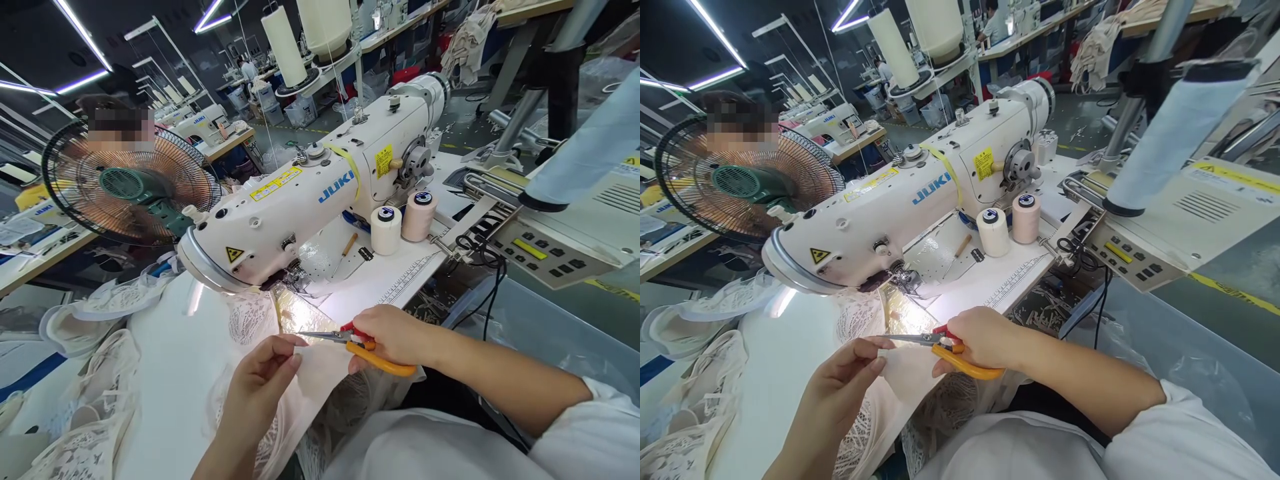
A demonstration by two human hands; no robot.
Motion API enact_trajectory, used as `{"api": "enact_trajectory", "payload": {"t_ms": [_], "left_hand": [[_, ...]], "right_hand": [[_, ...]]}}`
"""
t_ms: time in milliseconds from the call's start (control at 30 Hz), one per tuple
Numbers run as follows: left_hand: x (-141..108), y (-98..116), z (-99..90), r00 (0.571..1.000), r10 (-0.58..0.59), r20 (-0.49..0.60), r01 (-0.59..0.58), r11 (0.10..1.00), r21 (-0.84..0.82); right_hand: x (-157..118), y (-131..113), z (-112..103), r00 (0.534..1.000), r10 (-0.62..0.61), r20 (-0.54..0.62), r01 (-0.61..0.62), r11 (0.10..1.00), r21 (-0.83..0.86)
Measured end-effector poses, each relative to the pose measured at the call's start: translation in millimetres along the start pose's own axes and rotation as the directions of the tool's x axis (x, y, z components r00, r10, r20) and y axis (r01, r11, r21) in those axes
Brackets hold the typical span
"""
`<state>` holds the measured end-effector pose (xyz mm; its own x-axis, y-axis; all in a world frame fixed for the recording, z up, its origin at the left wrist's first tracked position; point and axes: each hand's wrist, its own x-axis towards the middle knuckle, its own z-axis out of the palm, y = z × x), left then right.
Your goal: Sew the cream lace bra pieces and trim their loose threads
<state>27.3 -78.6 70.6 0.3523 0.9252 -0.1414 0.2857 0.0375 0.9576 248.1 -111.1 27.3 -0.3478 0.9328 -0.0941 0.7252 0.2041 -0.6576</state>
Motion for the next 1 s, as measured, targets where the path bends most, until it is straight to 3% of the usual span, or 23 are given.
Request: {"api": "enact_trajectory", "payload": {"t_ms": [100,200,300,400,467,500,567,633,667,733,800,833,933,1000], "left_hand": [[-2,2,4.1,1.0,-0.022,-0.006,0.022,1.0,-0.001],[-4,5,8.3,0.999,-0.023,-0.043,0.023,1.0,-0.002],[-2,4,8.5,0.999,0.019,-0.035,-0.017,0.999,0.05],[0,-1,6.3,0.992,0.125,0.017,-0.126,0.964,0.234],[-6,-9,6.0,0.963,0.269,0.013,-0.244,0.854,0.459],[-12,-15,6.3,0.937,0.348,0.028,-0.299,0.758,0.579],[-30,-31,6.9,0.874,0.473,0.116,-0.38,0.512,0.77],[-53,-52,4.8,0.831,0.517,0.206,-0.393,0.283,0.875],[-64,-64,1.7,0.831,0.514,0.213,-0.358,0.201,0.912],[-87,-88,-10.4,0.875,0.459,0.154,-0.238,0.133,0.962],[-106,-107,-29.4,0.937,0.349,0.029,-0.089,0.155,0.984],[-115,-114,-40.6,0.947,0.322,-0.015,-0.047,0.183,0.982],[-139,-119,-76.4,0.942,0.335,-0.004,-0.132,0.383,0.914],[-158,-110,-101.7,0.91,0.401,-0.103,-0.12,0.493,0.862]], "right_hand": [[-2,2,-2,0.978,0.037,-0.205,-0.007,0.99,0.144],[-6,-2,-4,0.934,0.018,-0.358,0.114,0.932,0.344],[-8,-10,1,0.928,-0.04,-0.37,0.215,0.869,0.445],[-7,-15,8,0.935,-0.084,-0.346,0.232,0.88,0.414],[-6,-14,12,0.928,-0.079,-0.364,0.221,0.903,0.369],[-8,-12,12,0.923,-0.061,-0.38,0.206,0.912,0.354],[-13,-7,10,0.907,-0.008,-0.421,0.168,0.924,0.344],[-21,-3,5,0.896,0.056,-0.441,0.122,0.923,0.365],[-26,-2,3,0.895,0.086,-0.437,0.102,0.915,0.39],[-35,-3,1,0.906,0.124,-0.405,0.083,0.886,0.456],[-43,-8,2,0.929,0.112,-0.353,0.096,0.848,0.521],[-46,-13,4,0.941,0.09,-0.327,0.11,0.831,0.545],[-49,-30,14,0.97,-0.015,-0.244,0.157,0.805,0.573],[-49,-41,24,0.975,-0.109,-0.195,0.204,0.789,0.579]]}}
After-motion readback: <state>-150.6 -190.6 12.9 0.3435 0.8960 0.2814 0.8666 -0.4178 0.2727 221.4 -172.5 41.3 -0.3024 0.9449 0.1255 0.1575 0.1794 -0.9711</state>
